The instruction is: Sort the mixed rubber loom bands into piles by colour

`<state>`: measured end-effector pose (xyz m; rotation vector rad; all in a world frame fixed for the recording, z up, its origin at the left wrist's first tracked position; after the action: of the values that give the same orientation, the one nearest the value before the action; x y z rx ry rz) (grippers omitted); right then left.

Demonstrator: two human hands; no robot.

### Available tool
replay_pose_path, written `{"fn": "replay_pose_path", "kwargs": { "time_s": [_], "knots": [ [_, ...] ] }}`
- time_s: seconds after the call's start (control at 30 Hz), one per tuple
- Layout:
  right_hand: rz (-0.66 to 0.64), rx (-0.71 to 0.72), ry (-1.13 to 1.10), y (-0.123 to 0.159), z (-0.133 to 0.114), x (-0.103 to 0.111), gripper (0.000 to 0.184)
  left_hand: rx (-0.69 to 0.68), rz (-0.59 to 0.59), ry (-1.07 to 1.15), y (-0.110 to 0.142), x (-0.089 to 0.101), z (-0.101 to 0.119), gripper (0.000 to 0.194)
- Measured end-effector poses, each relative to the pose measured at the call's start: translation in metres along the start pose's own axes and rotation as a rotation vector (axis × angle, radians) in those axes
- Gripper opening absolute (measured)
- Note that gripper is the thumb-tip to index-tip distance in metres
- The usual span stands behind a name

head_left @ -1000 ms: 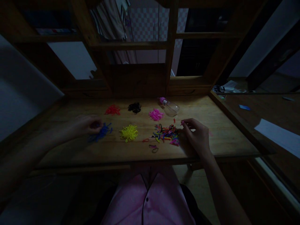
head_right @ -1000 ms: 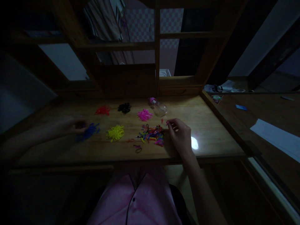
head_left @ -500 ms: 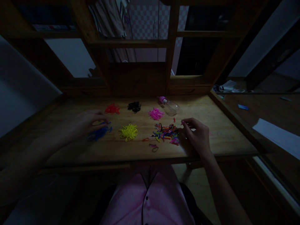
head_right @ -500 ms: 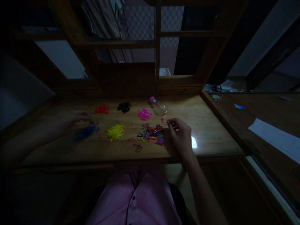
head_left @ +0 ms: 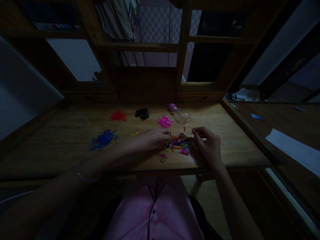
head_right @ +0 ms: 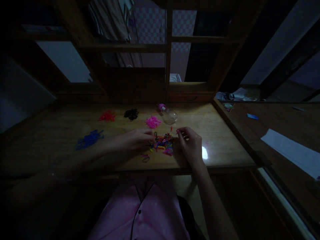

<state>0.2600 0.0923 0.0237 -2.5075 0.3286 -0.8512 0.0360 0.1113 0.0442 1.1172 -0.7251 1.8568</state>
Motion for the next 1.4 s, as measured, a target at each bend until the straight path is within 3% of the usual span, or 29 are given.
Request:
{"fn": "replay_pose_path", "kwargs": {
  "time_s": [0.27, 0.5, 0.87, 1.4],
  "knots": [
    [-0.013, -0.010, -0.006, -0.001, -0.001, 0.000, 0.017, -0.048, -0.079, -0.125, -0.014, 0.006, 0.000, 0.028],
    [-0.011, 0.006, -0.009, 0.000, -0.001, 0.000, 0.018, 0.095, -0.225, -0.198, -0.030, 0.006, -0.004, 0.014],
    [-0.021, -0.002, -0.025, -0.001, -0.001, 0.000, 0.016, -0.026, -0.110, -0.136, -0.031, 0.010, -0.012, 0.004],
    [-0.011, 0.014, -0.019, -0.001, -0.001, -0.001, 0.017, 0.059, -0.002, 0.001, -0.019, 0.032, -0.031, 0.014]
  ]
}}
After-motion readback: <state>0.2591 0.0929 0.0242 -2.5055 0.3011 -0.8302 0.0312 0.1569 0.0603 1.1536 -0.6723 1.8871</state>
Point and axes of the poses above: each hand's wrist, its own y-axis away from the middle knuckle, its own x-axis out of the back of the hand, z = x × y, the point moved 5 cm from there along -y, towards the middle knuckle, and after that the axes turned 1 degree about -x, right-handed, at the moved point
